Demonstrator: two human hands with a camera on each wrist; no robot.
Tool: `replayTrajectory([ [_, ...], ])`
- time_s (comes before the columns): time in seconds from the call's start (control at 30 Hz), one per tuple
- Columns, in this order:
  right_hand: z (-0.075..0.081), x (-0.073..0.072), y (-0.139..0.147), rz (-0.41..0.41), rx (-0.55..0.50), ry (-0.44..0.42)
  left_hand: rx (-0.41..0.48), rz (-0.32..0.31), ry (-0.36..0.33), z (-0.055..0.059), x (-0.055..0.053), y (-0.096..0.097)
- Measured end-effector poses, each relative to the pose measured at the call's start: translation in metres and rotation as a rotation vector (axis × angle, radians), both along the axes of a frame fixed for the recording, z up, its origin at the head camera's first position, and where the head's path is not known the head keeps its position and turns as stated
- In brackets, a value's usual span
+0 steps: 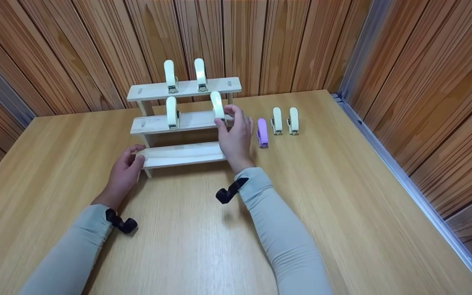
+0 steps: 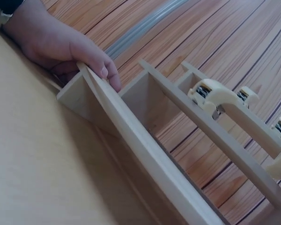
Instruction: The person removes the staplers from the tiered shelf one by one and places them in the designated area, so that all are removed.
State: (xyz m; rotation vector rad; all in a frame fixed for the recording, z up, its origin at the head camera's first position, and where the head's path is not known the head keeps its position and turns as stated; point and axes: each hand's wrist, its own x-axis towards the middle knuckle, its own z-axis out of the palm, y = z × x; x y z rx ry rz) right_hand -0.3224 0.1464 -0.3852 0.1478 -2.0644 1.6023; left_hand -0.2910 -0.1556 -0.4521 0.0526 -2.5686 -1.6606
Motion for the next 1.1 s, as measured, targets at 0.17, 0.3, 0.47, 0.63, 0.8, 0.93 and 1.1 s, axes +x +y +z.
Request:
replayTrajectory([
  [0.17,-0.003,-0.001,0.013,-0.009,0.010,-0.004,-0.007,0.004,-0.007,0.003,0.000,-0.002],
  [0.3,-0.005,-0.003,0.025,0.009,-0.009,-0.022,-0.010,0.012,-0.012,0.004,0.001,-0.004],
  [0.47,-0.008,-0.003,0.040,0.006,-0.041,0.003,-0.006,0.014,0.001,0.002,0.002,-0.005],
  [0.63,-0.010,-0.003,0.056,-0.018,-0.069,0.028,-0.002,0.011,0.024,0.001,0.003,-0.005],
  [0.8,-0.013,-0.003,0.075,-0.025,-0.098,-0.016,0.015,0.013,0.016,0.001,0.003,-0.004],
  [0.93,-0.014,-0.002,0.093,-0.091,-0.043,-0.062,0.029,0.007,-0.003,0.000,0.003,-0.003],
  [1.1,-0.015,0.001,0.117,-0.162,-0.049,-0.152,0.033,-0.001,0.009,-0.001,0.002,0.002],
])
